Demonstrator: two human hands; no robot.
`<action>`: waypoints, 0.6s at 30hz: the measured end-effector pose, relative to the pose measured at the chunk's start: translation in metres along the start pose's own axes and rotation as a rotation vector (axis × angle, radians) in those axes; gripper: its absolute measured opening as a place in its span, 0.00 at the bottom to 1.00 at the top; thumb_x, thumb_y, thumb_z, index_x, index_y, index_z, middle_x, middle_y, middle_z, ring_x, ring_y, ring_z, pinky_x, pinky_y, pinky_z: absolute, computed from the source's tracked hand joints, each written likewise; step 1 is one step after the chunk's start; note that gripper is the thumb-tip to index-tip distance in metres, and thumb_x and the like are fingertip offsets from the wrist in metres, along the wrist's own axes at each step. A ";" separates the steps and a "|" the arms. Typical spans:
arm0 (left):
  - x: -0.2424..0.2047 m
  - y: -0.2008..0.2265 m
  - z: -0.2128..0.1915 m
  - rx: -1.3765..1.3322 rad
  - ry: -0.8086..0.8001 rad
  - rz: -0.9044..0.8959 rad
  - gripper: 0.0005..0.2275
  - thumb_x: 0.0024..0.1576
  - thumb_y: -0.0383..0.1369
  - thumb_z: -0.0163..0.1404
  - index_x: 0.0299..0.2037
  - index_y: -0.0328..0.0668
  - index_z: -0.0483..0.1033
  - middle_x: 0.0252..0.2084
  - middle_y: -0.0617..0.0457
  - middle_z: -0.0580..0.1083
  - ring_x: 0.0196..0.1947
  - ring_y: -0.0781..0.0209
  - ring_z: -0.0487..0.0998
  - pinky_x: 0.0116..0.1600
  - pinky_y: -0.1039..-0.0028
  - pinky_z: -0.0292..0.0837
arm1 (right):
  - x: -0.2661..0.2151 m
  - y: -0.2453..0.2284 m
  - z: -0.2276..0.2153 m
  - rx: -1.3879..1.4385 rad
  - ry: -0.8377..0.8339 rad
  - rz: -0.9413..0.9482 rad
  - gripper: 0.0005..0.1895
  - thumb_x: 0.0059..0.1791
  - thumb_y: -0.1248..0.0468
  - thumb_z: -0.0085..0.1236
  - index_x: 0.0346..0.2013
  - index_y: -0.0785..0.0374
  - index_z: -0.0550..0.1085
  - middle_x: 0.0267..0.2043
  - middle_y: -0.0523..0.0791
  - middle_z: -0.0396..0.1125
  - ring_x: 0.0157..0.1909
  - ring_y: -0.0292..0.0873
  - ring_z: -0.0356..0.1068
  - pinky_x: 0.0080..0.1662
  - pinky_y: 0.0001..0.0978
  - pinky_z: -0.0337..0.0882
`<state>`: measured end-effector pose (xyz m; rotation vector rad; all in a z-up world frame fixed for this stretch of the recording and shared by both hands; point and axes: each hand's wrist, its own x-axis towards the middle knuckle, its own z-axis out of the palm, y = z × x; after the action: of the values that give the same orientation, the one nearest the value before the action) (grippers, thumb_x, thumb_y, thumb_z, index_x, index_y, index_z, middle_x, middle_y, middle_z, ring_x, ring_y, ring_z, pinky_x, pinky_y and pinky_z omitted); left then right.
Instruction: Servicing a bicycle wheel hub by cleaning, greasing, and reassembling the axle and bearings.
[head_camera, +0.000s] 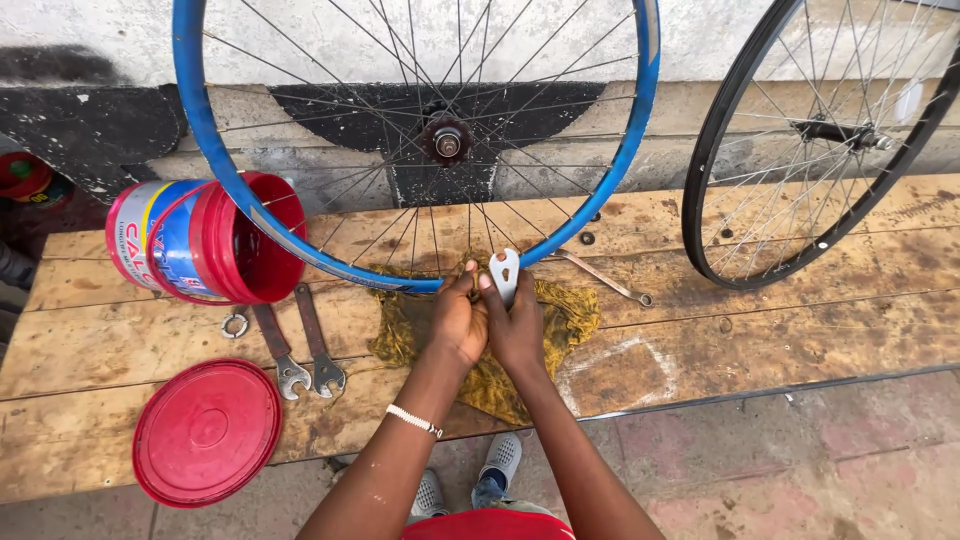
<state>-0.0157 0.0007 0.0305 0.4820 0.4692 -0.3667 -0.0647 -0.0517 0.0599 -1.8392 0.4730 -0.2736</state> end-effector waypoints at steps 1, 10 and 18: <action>0.003 -0.007 -0.004 -0.002 -0.003 -0.002 0.09 0.56 0.26 0.49 0.43 0.34 0.64 0.44 0.41 0.66 0.40 0.51 0.73 0.47 0.70 0.77 | 0.004 0.005 -0.002 -0.003 0.002 -0.001 0.30 0.50 0.49 0.46 0.55 0.70 0.59 0.36 0.60 0.67 0.40 0.57 0.70 0.36 0.47 0.67; 0.017 -0.010 -0.030 0.185 -0.106 0.031 0.17 0.51 0.22 0.53 0.50 0.42 0.64 0.43 0.45 0.68 0.39 0.53 0.74 0.43 0.70 0.74 | 0.036 0.050 -0.006 0.187 0.066 0.290 0.20 0.50 0.54 0.48 0.16 0.59 0.65 0.06 0.41 0.51 0.06 0.35 0.50 0.12 0.23 0.47; -0.019 0.007 -0.020 0.534 -0.138 0.026 0.26 0.46 0.21 0.58 0.56 0.28 0.61 0.32 0.34 0.73 0.26 0.39 0.78 0.28 0.59 0.78 | 0.050 0.057 -0.018 -0.117 0.251 0.212 0.15 0.44 0.56 0.55 0.25 0.67 0.72 0.18 0.55 0.64 0.24 0.53 0.65 0.31 0.44 0.62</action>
<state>-0.0353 0.0205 0.0272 0.9721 0.2256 -0.4989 -0.0385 -0.1045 0.0096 -1.8581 0.8687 -0.3392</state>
